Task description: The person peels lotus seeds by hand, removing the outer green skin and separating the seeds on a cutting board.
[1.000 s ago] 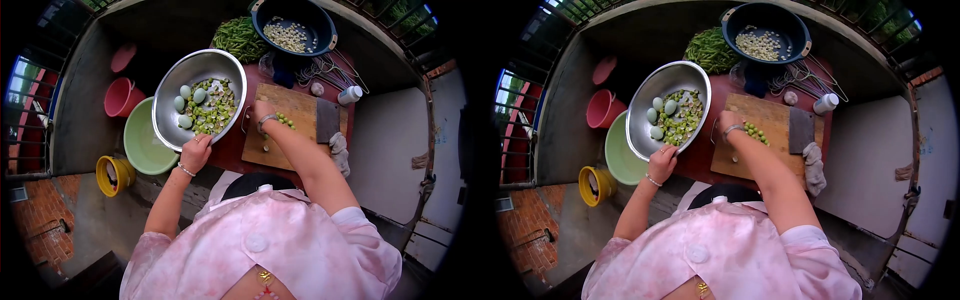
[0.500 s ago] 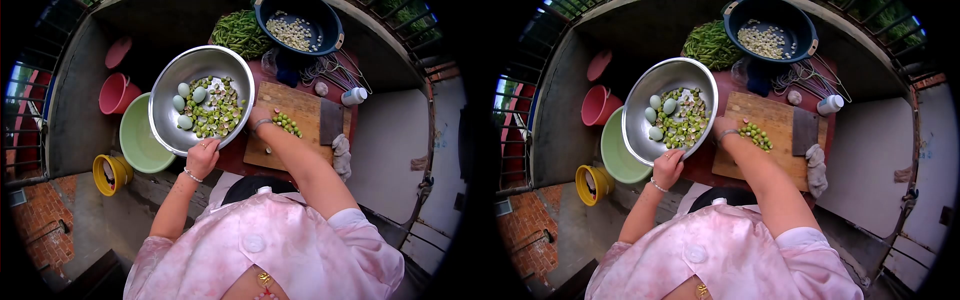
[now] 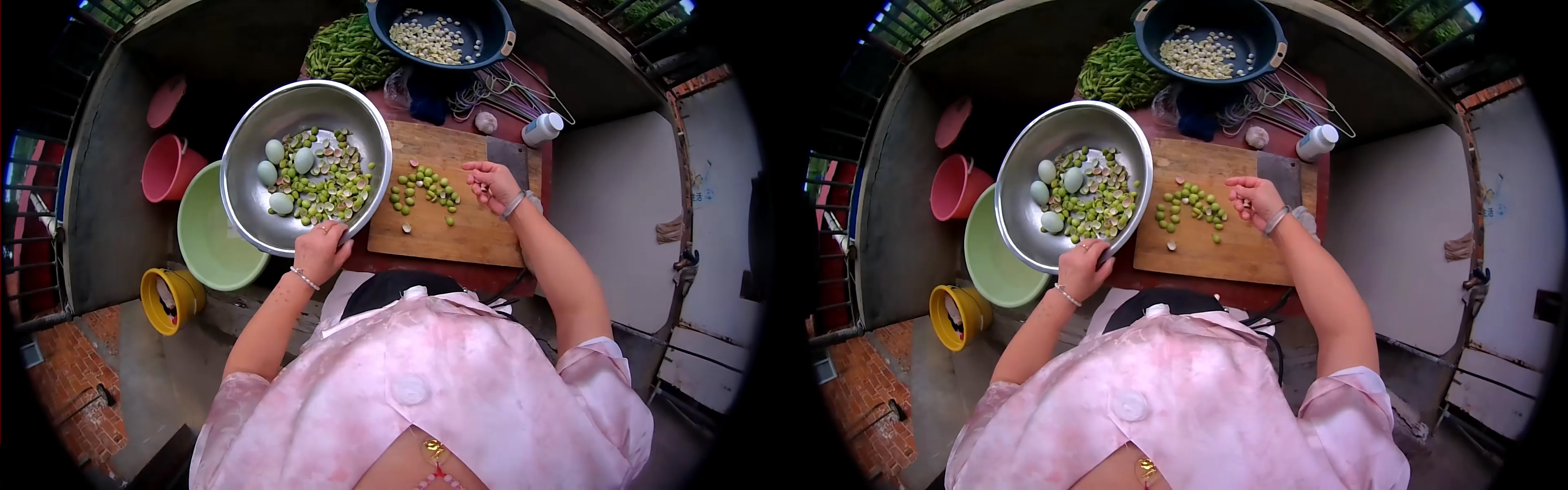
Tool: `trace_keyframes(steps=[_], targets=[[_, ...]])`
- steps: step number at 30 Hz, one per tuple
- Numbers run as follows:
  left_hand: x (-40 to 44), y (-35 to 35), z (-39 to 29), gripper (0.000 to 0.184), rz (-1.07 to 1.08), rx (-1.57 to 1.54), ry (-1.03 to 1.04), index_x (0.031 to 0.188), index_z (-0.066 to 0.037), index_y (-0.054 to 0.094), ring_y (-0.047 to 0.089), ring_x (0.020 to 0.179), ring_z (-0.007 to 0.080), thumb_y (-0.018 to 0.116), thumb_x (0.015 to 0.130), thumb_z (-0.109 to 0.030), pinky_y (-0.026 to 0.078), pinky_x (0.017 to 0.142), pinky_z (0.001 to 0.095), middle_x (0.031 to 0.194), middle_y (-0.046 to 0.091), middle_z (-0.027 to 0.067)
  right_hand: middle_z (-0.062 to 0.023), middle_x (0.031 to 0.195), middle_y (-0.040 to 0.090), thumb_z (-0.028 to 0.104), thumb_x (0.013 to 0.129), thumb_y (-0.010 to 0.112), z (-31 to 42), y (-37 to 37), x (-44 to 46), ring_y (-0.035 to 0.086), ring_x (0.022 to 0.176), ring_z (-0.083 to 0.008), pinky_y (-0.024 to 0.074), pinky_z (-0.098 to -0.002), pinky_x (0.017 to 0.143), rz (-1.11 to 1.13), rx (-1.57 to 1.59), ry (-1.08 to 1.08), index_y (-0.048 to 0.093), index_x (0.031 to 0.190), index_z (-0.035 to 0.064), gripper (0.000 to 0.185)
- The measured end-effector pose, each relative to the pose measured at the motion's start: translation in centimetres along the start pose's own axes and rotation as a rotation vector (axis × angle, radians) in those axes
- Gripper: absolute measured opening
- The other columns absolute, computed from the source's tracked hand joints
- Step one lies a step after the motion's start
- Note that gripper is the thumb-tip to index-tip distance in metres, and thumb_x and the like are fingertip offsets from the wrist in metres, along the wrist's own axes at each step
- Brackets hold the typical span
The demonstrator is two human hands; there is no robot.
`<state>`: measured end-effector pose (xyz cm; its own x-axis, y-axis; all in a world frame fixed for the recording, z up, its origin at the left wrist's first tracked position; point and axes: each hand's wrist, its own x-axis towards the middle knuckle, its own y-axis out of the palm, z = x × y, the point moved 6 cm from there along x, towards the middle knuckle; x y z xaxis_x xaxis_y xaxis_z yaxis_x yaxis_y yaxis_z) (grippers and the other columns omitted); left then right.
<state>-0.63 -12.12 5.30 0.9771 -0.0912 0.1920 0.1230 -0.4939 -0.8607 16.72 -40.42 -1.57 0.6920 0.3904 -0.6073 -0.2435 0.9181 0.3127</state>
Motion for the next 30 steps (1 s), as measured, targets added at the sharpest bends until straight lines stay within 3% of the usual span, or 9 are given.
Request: trace_keyframes(steps=[4,8,14,19,23,24,25,27,30], targets=[[3.1,-0.7,-4.2,0.021,-0.089,-0.013,0.117,0.088,-0.006,0.058,0.059,0.077,0.0253,0.063,0.068,-0.011,0.048,0.065,0.0343,0.085,0.060,0.0077,-0.0026,0.065,0.052,0.017,0.088,0.049,-2.2,-1.0,-2.5,0.043,0.044,-0.0059,0.0293,-0.0180,0.033,0.036,0.149,0.079,0.052,0.103,0.0014,0.021],[6.7,3.9,-6.9,0.017,0.105,-0.117,0.186,0.086,-0.007,0.058,0.058,0.077,0.0273,0.061,0.071,-0.012,0.047,0.065,0.0366,0.084,0.059,0.0089,-0.0085,0.079,0.058,0.017,0.088,0.049,-3.5,-1.8,-2.2,0.060,0.063,-0.0152,0.0492,-0.0223,0.046,-0.146,0.322,0.053,0.052,0.097,-0.0010,0.021],[10.8,13.3,-8.1,0.015,0.338,-0.026,0.174,0.086,-0.009,0.058,0.057,0.079,0.0292,0.053,0.073,-0.013,0.047,0.067,0.0403,0.083,0.057,0.0106,-0.0111,0.083,0.059,0.015,0.086,0.051,-4.4,-1.9,-2.6,0.063,0.072,-0.0212,0.0546,-0.0260,0.056,-0.109,0.535,0.040,0.053,0.092,-0.0043,0.020],[12.5,16.6,-7.1,0.011,0.431,0.057,0.091,0.082,-0.005,0.055,0.056,0.083,0.0311,0.049,0.074,-0.009,0.047,0.071,0.0408,0.089,0.055,0.0146,-0.0001,0.066,0.051,0.019,0.086,0.055,0.7,1.5,-4.7,0.039,0.046,-0.0027,0.0262,-0.0147,0.037,0.017,0.297,0.025,0.055,0.095,0.0030,0.019],[12.6,16.9,-6.7,0.010,0.436,0.017,0.076,0.081,-0.002,0.054,0.056,0.083,0.0324,0.049,0.074,-0.005,0.046,0.072,0.0410,0.089,0.054,0.0170,-0.0069,0.078,0.054,0.024,0.086,0.055,11.9,5.1,-2.1,0.056,0.067,-0.0166,0.0450,-0.0218,0.053,-0.103,0.488,-0.223,0.052,0.097,0.0008,0.026],[12.6,16.9,-6.5,0.009,0.435,0.010,0.077,0.081,-0.002,0.054,0.056,0.083,0.0325,0.049,0.074,-0.004,0.046,0.072,0.0411,0.089,0.054,0.0170,-0.0117,0.094,0.053,0.030,0.086,0.054,14.1,5.1,0.7,0.054,0.089,-0.0257,0.0474,-0.0341,0.074,0.014,0.538,-0.294,0.048,0.104,0.0002,0.036],[12.5,16.9,-6.3,0.009,0.434,0.006,0.078,0.081,-0.002,0.054,0.056,0.083,0.0327,0.049,0.073,-0.004,0.046,0.072,0.0411,0.088,0.054,0.0170,-0.0153,0.114,0.045,0.037,0.085,0.053,16.4,5.4,2.9,0.045,0.107,-0.0289,0.0332,-0.0454,0.095,0.047,0.510,-0.338,0.039,0.116,-0.0016,0.051],[12.3,16.3,-6.3,0.010,0.413,-0.004,0.078,0.082,-0.003,0.054,0.056,0.083,0.0330,0.049,0.073,-0.002,0.046,0.072,0.0410,0.088,0.055,0.0167,-0.0168,0.137,0.022,0.041,0.084,0.052,20.8,6.5,5.9,0.028,0.122,-0.0310,0.0073,-0.0493,0.104,-0.018,0.481,-0.455,0.018,0.134,0.0006,0.072],[12.2,16.3,-6.0,0.011,0.485,0.036,0.048,0.083,-0.003,0.054,0.057,0.083,0.0327,0.050,0.072,-0.002,0.046,0.072,0.0409,0.089,0.055,0.0163,-0.0189,0.144,0.005,0.039,0.086,0.049,24.7,6.8,8.1,0.004,0.134,-0.0284,0.0001,-0.0461,0.106,-0.141,0.320,-0.502,0.005,0.138,0.0070,0.075]])
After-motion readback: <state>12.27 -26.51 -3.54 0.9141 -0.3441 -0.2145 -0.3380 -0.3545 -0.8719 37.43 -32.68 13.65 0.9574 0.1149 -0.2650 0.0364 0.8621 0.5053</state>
